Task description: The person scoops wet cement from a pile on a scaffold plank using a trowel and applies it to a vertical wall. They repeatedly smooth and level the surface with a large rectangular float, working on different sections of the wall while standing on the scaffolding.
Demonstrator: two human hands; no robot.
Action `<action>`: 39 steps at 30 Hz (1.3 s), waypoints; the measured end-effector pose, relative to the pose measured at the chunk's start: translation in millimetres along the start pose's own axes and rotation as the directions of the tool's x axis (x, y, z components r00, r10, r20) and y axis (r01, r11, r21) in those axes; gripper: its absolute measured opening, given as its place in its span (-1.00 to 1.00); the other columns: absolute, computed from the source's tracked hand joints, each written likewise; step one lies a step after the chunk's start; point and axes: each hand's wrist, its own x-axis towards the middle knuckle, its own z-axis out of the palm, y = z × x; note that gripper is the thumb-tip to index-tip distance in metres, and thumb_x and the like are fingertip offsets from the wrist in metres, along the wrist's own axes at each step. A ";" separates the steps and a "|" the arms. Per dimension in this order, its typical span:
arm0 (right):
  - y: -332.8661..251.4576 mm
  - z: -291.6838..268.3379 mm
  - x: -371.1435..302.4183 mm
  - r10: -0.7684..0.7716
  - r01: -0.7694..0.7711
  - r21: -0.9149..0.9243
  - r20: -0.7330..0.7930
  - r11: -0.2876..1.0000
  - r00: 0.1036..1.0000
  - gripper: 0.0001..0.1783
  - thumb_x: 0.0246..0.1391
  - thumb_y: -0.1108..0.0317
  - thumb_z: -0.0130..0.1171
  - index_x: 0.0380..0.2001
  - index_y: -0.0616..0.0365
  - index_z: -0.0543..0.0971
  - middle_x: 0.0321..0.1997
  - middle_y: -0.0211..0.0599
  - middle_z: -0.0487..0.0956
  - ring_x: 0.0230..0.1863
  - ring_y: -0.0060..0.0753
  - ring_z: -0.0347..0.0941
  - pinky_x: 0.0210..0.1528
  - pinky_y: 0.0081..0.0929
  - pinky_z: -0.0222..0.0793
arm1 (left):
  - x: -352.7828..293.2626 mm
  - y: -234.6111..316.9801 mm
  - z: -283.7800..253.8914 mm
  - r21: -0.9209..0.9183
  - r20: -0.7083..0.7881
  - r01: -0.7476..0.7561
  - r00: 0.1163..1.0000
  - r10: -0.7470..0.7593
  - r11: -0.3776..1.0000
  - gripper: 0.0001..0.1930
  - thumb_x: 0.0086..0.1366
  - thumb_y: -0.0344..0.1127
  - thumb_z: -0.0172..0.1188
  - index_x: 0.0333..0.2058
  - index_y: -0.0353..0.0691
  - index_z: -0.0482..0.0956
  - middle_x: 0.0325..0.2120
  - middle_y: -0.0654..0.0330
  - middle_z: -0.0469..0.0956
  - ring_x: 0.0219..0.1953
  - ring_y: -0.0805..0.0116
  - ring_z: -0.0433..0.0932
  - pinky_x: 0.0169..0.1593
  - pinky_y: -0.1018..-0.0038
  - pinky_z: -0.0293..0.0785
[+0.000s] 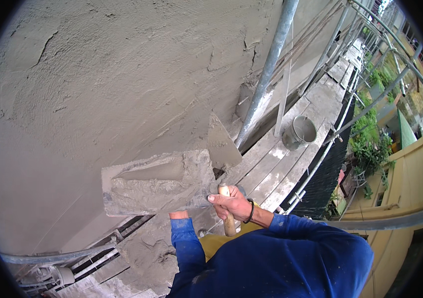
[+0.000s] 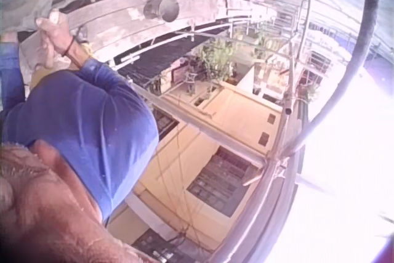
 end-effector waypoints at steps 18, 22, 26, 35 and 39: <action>-202.4 -247.1 115.7 -0.024 0.041 -0.485 0.041 0.873 0.999 -0.58 0.22 0.18 0.26 -0.63 0.10 0.39 -0.80 -0.46 0.37 -0.78 -0.65 0.31 -0.72 -0.58 0.17 | 93.8 -122.3 67.6 0.063 -0.141 0.077 0.988 -0.068 0.995 -0.67 0.33 -0.39 0.06 0.06 -0.25 0.47 0.01 0.17 0.53 0.04 0.24 0.49 0.14 0.34 0.43; -169.7 -318.2 112.0 -0.302 -0.007 -0.837 -0.205 0.547 0.931 -0.68 0.13 0.20 0.34 -0.30 0.29 0.59 -0.69 -0.43 0.50 -0.61 -0.60 0.43 -0.54 -0.54 0.34 | 149.2 -169.2 64.0 0.050 -0.127 0.139 0.983 -0.132 0.989 -0.68 0.32 -0.41 0.07 0.05 -0.25 0.48 0.00 0.17 0.53 0.03 0.25 0.50 0.13 0.34 0.44; -109.5 -410.1 64.2 -0.333 -0.336 -0.835 -0.497 0.436 0.801 -0.74 0.13 0.27 0.32 -0.33 0.28 0.59 -0.62 -0.42 0.54 -0.58 -0.71 0.39 -0.53 -0.60 0.34 | 219.1 -217.4 68.1 0.055 -0.088 0.171 0.982 -0.166 0.984 -0.68 0.32 -0.43 0.08 0.04 -0.26 0.48 0.00 0.17 0.54 0.02 0.25 0.51 0.13 0.35 0.44; -26.0 -613.9 -16.5 -0.217 -0.767 -0.589 -0.808 0.255 0.548 -0.65 -0.02 0.12 0.35 -0.41 0.22 0.56 -0.59 -0.13 0.61 -0.50 -0.17 0.62 -0.37 -0.26 0.49 | 376.1 -314.3 85.5 0.050 -0.012 0.088 0.996 -0.087 0.995 -0.69 0.31 -0.47 0.10 0.03 -0.26 0.50 -0.02 0.18 0.55 0.01 0.27 0.52 0.11 0.36 0.46; -49.7 -668.6 0.2 -0.065 -0.808 -0.576 -0.817 0.122 0.573 -0.66 -0.05 0.12 0.34 -0.39 0.19 0.57 -0.59 -0.14 0.62 -0.46 -0.12 0.63 -0.35 -0.21 0.51 | 441.6 -361.6 98.4 0.070 0.013 0.010 1.000 -0.011 0.998 -0.69 0.30 -0.49 0.11 0.02 -0.27 0.50 -0.03 0.18 0.56 0.00 0.27 0.53 0.11 0.37 0.46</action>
